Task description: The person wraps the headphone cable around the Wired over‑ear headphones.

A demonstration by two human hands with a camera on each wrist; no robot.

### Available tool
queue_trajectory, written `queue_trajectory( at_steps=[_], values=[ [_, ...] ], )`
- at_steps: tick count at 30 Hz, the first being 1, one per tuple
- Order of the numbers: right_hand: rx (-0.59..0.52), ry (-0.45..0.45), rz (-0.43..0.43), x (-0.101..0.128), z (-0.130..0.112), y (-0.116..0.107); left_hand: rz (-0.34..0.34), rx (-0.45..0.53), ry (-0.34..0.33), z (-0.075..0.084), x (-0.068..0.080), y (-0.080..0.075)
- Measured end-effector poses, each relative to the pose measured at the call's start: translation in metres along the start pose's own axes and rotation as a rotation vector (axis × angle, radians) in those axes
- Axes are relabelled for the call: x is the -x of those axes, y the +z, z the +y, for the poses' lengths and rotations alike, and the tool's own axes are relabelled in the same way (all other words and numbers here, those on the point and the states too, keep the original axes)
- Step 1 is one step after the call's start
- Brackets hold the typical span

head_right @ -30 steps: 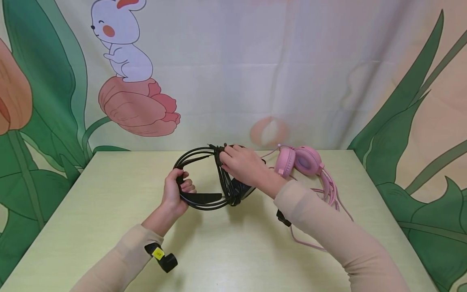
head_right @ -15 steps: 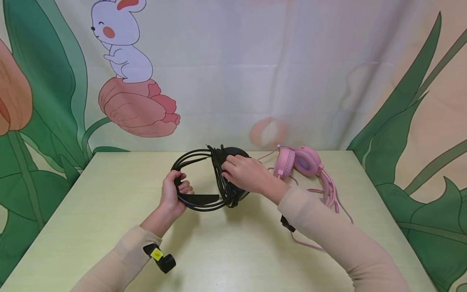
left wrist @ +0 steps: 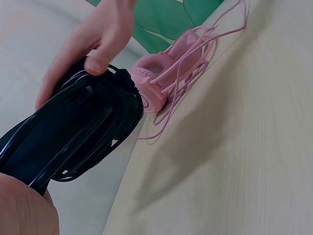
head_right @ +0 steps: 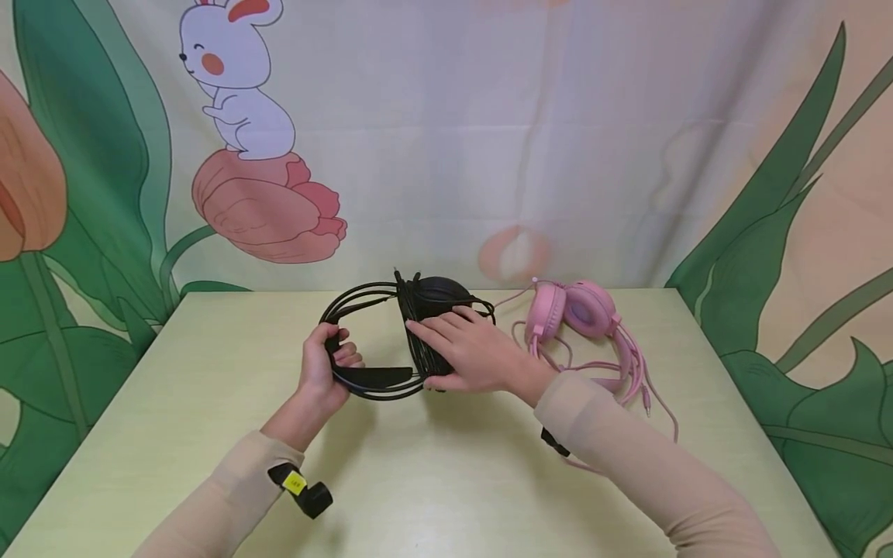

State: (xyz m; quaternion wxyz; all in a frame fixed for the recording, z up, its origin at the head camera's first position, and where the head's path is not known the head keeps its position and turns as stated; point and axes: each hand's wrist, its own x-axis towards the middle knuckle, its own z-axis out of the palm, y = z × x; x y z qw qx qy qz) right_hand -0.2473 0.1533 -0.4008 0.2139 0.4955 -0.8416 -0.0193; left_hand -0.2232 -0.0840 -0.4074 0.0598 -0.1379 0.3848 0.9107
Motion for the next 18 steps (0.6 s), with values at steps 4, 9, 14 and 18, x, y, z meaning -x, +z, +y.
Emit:
queue_trajectory(
  at_steps=[4, 9, 14, 18],
  values=[
    [0.056, -0.036, 0.025, 0.0001, -0.0007, 0.0020, -0.012, -0.001, -0.006, 0.0010, 0.0001, 0.0016],
    [0.083, -0.113, 0.018, 0.0003, -0.0002, 0.0035, -0.032, -0.022, -0.019, 0.0010, 0.0011, 0.0023],
    [0.091, -0.170, 0.052, 0.0006, 0.0005, 0.0053, -0.060, -0.034, -0.042, 0.0016, 0.0004, 0.0014],
    [0.104, -0.176, 0.078, -0.0008, 0.0010, 0.0050, -0.077, -0.060, -0.061, 0.0040, -0.0014, 0.0008]
  ],
)
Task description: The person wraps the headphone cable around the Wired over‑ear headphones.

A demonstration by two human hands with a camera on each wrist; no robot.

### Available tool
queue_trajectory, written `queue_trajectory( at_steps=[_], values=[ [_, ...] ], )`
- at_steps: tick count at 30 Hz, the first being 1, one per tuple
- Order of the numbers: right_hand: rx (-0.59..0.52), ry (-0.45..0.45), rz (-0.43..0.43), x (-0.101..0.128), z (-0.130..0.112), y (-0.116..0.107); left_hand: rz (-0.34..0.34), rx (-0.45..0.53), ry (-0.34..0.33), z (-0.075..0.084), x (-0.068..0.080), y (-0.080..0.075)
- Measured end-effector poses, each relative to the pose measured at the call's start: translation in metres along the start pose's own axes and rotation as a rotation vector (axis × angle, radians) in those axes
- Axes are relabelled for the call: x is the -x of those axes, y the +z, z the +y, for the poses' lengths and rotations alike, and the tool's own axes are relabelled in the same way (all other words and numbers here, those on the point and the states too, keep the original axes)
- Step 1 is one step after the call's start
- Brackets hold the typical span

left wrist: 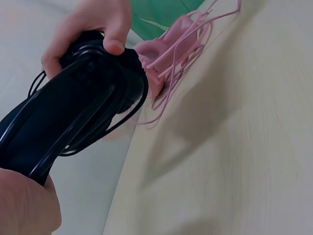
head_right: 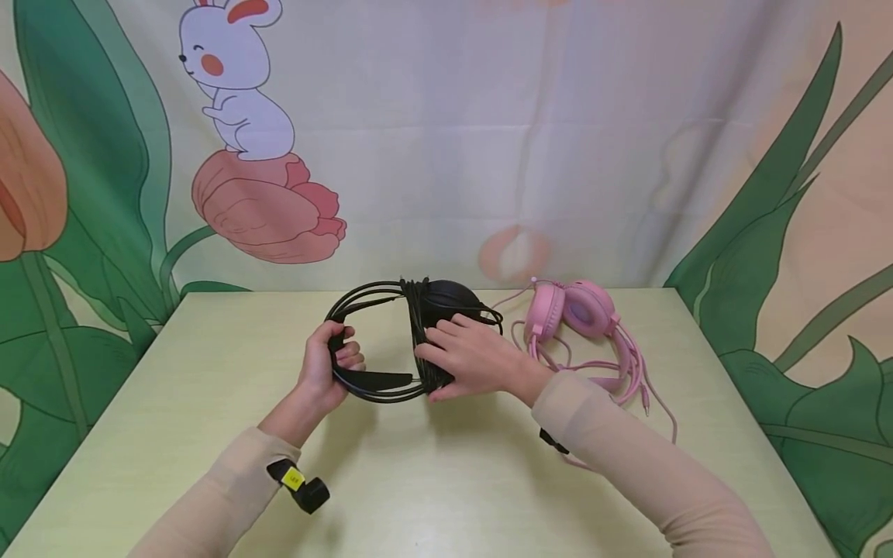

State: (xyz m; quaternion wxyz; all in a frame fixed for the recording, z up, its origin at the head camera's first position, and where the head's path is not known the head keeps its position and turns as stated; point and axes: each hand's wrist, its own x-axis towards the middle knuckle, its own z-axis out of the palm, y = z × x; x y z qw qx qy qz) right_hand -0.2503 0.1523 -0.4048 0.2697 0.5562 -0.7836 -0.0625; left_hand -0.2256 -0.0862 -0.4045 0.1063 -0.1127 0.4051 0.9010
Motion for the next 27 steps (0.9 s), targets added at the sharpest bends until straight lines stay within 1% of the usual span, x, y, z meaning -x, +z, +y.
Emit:
queue_trajectory(
  at_steps=[4, 10, 14, 18, 20, 24, 27],
  values=[
    [0.036, 0.001, 0.015, -0.005, 0.001, -0.003, -0.023, -0.045, -0.019, 0.007, -0.003, -0.002],
    [0.104, 0.005, 0.053, -0.011, -0.001, -0.004, -0.064, -0.174, -0.034, 0.019, -0.009, -0.004],
    [0.140, 0.010, 0.075, -0.013, -0.003, -0.004, -0.069, -0.264, -0.035, 0.023, -0.012, -0.008],
    [0.153, 0.009, 0.083, -0.015, -0.003, -0.004, -0.067, -0.347, -0.038, 0.026, -0.016, -0.013],
    [0.152, 0.006, 0.084, -0.017, -0.002, -0.004, -0.062, -0.374, -0.040, 0.027, -0.017, -0.014],
    [0.144, 0.001, 0.053, -0.018, 0.002, -0.004, -0.054, -0.440, -0.052, 0.028, -0.020, -0.017],
    [0.136, -0.004, 0.011, -0.019, 0.005, -0.005, -0.055, -0.551, -0.070, 0.030, -0.022, -0.021]
  ],
)
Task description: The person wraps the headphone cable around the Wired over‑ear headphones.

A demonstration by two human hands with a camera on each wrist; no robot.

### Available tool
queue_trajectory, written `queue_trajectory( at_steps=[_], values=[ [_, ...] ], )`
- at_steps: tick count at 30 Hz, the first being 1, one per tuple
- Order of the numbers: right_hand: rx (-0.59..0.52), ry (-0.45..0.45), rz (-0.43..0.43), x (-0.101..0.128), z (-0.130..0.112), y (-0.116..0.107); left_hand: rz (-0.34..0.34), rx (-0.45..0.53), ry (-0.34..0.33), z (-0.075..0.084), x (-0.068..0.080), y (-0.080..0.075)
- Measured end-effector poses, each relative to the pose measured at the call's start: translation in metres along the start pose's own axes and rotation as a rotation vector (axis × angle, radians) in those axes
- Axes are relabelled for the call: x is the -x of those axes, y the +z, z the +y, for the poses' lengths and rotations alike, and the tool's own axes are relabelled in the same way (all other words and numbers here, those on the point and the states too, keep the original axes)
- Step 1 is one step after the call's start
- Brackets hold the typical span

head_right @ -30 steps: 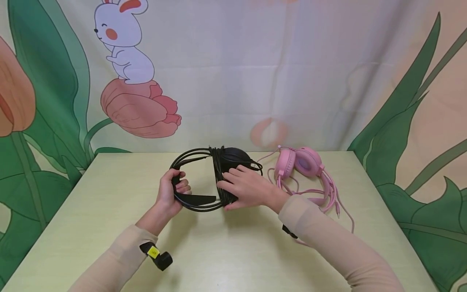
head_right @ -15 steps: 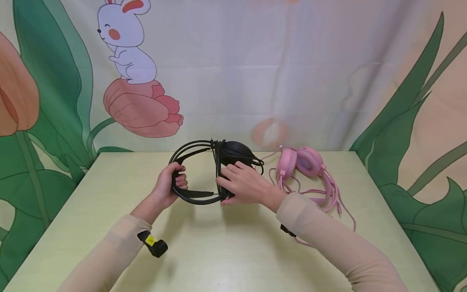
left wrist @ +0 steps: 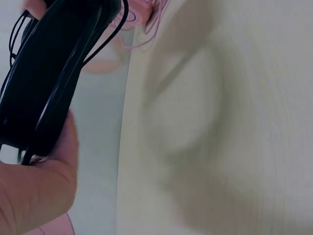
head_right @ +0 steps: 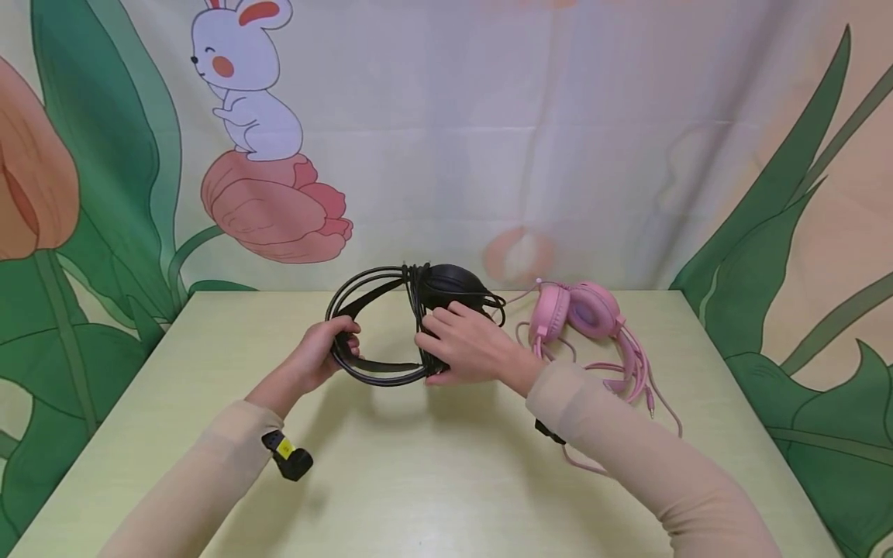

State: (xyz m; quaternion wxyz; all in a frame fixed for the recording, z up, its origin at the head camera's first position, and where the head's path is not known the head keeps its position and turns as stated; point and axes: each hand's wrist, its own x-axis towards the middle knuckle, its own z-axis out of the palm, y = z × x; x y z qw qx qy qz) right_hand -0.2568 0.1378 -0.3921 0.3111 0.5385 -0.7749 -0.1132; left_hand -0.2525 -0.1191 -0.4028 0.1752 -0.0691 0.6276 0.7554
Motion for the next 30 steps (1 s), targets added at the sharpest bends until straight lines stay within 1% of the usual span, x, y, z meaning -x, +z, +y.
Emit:
queue_trajectory(
  at_steps=[4, 7, 9, 13, 16, 20, 24, 27, 30],
  values=[
    [-0.023, -0.017, -0.044, -0.002, 0.003, 0.000, -0.009, -0.164, -0.041, 0.000, 0.000, -0.005],
    [-0.033, -0.027, -0.069, -0.004, 0.004, 0.001, -0.009, -0.220, -0.057, -0.001, 0.000, -0.008],
    [-0.029, -0.032, -0.079, -0.006, 0.005, 0.002, -0.008, -0.237, -0.053, -0.001, -0.001, -0.010],
    [-0.040, -0.033, -0.084, -0.010, 0.007, 0.005, 0.017, -0.281, -0.038, -0.002, -0.002, -0.014],
    [-0.044, -0.035, -0.083, -0.014, 0.009, 0.007, 0.032, -0.354, -0.024, -0.003, -0.002, -0.018],
    [-0.036, -0.030, -0.091, -0.021, 0.010, 0.009, 0.035, -0.449, -0.011, -0.002, 0.001, -0.024],
    [-0.035, -0.020, -0.102, -0.030, 0.008, 0.010, 0.061, -0.492, 0.008, 0.001, 0.005, -0.034],
    [-0.038, -0.011, -0.105, -0.037, 0.005, 0.012, 0.068, -0.497, 0.029, 0.002, 0.008, -0.042],
    [-0.043, 0.003, -0.098, -0.041, 0.004, 0.014, 0.052, -0.508, 0.055, 0.004, 0.011, -0.049]
  ],
)
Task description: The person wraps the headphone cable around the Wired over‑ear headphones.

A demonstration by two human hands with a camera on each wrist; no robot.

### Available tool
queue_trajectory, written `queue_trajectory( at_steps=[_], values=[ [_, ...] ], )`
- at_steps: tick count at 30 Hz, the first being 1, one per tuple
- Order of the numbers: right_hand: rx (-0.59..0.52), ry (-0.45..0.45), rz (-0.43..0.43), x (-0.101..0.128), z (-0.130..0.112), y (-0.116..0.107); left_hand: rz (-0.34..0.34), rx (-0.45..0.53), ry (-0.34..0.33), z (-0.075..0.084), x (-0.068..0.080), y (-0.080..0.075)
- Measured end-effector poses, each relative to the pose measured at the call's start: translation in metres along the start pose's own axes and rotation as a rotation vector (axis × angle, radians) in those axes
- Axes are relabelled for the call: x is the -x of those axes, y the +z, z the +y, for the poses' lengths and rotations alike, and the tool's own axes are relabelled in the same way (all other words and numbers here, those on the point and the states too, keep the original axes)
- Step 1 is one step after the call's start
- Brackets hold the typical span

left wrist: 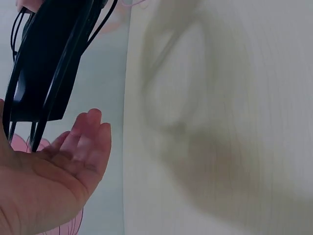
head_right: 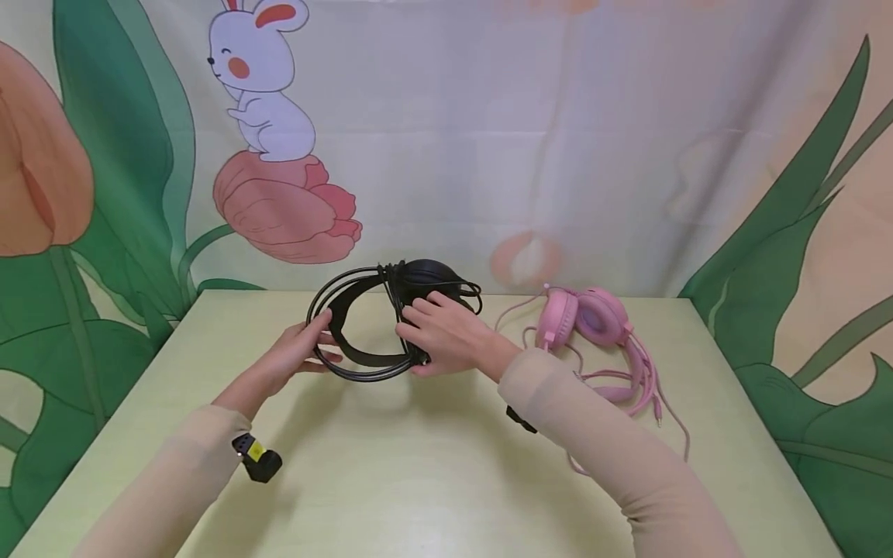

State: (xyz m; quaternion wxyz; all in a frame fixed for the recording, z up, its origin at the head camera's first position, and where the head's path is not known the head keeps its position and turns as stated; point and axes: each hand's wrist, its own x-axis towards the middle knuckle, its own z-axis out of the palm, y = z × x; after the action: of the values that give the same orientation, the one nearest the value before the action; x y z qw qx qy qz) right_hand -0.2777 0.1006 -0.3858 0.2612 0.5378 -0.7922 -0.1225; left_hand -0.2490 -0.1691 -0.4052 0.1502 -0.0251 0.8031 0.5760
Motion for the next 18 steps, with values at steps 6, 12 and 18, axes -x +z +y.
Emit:
queue_trajectory(
  at_steps=[6, 12, 18],
  values=[
    [-0.007, 0.031, 0.027, -0.006, 0.002, 0.009, -0.007, -0.062, 0.013, -0.007, 0.007, -0.016],
    [-0.004, 0.075, 0.008, -0.014, 0.002, 0.019, 0.003, -0.140, -0.020, -0.023, 0.015, -0.030],
    [-0.011, 0.114, -0.031, -0.022, 0.000, 0.029, 0.013, -0.169, -0.025, -0.035, 0.021, -0.039]
  ],
)
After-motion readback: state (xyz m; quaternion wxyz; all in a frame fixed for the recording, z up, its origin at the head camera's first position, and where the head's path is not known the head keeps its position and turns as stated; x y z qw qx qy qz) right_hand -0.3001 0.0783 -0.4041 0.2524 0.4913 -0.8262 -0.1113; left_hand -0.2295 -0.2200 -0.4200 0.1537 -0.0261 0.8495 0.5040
